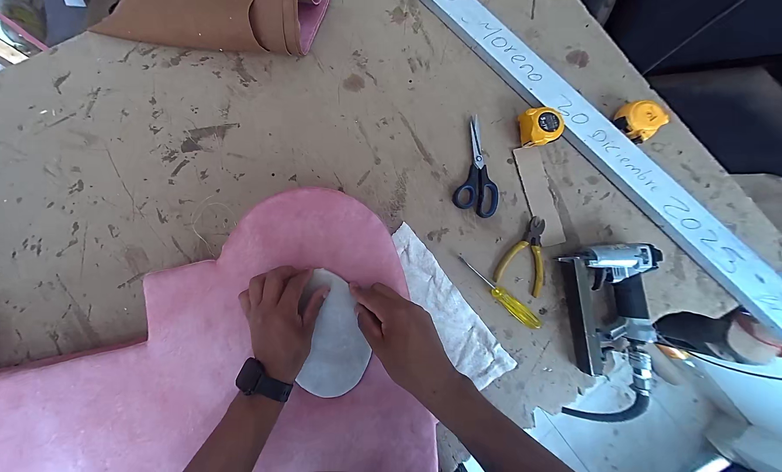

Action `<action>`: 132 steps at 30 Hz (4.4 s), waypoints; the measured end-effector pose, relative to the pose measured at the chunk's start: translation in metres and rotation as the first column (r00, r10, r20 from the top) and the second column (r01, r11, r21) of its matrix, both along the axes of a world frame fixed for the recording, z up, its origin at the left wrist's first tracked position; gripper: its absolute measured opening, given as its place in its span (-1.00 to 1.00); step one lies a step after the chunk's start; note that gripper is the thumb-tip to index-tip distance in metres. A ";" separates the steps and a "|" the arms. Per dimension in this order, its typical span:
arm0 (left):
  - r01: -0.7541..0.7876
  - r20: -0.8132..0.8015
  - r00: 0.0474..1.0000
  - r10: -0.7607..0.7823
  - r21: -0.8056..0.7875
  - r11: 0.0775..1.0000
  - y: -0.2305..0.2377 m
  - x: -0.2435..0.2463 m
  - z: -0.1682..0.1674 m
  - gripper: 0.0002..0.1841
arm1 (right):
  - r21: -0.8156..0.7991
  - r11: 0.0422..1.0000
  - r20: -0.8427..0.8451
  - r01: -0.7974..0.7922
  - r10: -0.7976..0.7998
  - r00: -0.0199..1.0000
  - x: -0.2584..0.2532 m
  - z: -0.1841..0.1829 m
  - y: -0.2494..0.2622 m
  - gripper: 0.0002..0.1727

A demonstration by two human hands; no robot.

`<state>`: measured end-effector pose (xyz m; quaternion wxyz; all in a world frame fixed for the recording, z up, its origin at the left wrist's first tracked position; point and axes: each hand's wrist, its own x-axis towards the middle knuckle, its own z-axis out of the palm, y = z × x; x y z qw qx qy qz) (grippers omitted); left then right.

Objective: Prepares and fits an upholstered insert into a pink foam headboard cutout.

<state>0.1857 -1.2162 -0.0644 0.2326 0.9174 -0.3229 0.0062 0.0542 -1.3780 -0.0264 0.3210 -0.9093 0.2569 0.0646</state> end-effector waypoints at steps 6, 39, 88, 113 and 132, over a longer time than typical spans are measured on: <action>-0.003 -0.051 0.999 0.003 -0.012 1.000 0.000 0.004 0.002 -0.58 | 0.116 0.993 0.035 0.003 -0.007 0.999 0.001 -0.004 -0.008 -0.63; 0.417 -0.075 0.905 -0.419 -0.039 0.908 0.115 -0.201 0.008 -0.64 | -0.165 0.717 0.139 0.677 -0.663 0.736 -0.310 -0.010 -0.250 -0.05; 0.473 -0.119 0.868 -0.481 -0.091 0.876 0.122 -0.198 0.004 -0.68 | 0.118 0.973 0.118 0.201 -0.214 0.970 -0.283 0.047 0.169 -0.42; 0.454 -0.197 0.846 -0.496 -0.224 0.863 0.124 -0.194 0.010 -0.54 | 0.040 0.972 0.105 0.231 -0.234 0.967 -0.278 0.041 0.183 -0.42; 0.393 -0.121 0.917 -0.381 0.101 0.914 0.125 -0.173 0.030 0.03 | 0.500 0.621 0.130 0.604 -0.743 0.656 -0.328 0.037 -0.050 -0.58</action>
